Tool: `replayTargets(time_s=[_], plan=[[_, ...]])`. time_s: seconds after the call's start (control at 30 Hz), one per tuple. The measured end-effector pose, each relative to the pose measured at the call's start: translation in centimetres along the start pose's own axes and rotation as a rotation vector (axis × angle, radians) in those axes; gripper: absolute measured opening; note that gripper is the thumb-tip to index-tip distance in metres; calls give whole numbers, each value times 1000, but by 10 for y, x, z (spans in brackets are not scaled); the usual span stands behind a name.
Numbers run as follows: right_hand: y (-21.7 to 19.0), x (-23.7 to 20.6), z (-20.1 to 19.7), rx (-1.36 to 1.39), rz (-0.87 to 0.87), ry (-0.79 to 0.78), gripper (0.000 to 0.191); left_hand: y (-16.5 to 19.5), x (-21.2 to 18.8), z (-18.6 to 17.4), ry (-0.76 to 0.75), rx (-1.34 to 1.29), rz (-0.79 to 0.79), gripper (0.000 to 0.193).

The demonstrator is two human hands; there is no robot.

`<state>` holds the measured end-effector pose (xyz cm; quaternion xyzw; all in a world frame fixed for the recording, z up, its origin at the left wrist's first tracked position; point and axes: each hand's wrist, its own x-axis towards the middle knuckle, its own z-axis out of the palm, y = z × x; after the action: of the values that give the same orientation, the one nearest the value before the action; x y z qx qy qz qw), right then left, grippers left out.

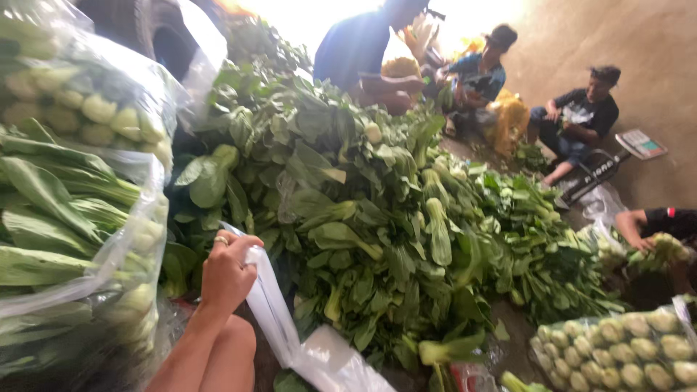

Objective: The person sits on the floor of a vegetable packing area, opens and shapes a clear plastic bag liner, and places it inside a white basket. They then pick bok choy one at a time from a large pile and arrange the vegetables in the lined basket, pressing them down to fit.

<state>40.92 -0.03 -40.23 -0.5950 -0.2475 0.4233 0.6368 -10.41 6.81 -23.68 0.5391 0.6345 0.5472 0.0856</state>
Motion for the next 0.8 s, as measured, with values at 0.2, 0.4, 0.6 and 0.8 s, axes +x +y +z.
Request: replayTargets(time_s=[0.2,0.4,0.6,0.8], plan=[[11,-1,-21,-89,-100,123,31,10,2,-10,-104,-4,18,43],[8,22,-56,-261,-243,283,29,31,6,-14,-207,-124,93,46],[8,30,-61,-1093,-874,374,27,-7,14,10,-241,-323,-27,51],[102,-6,87,-831,74,-852,78,-111,-15,57,-175,-128,-74,47]])
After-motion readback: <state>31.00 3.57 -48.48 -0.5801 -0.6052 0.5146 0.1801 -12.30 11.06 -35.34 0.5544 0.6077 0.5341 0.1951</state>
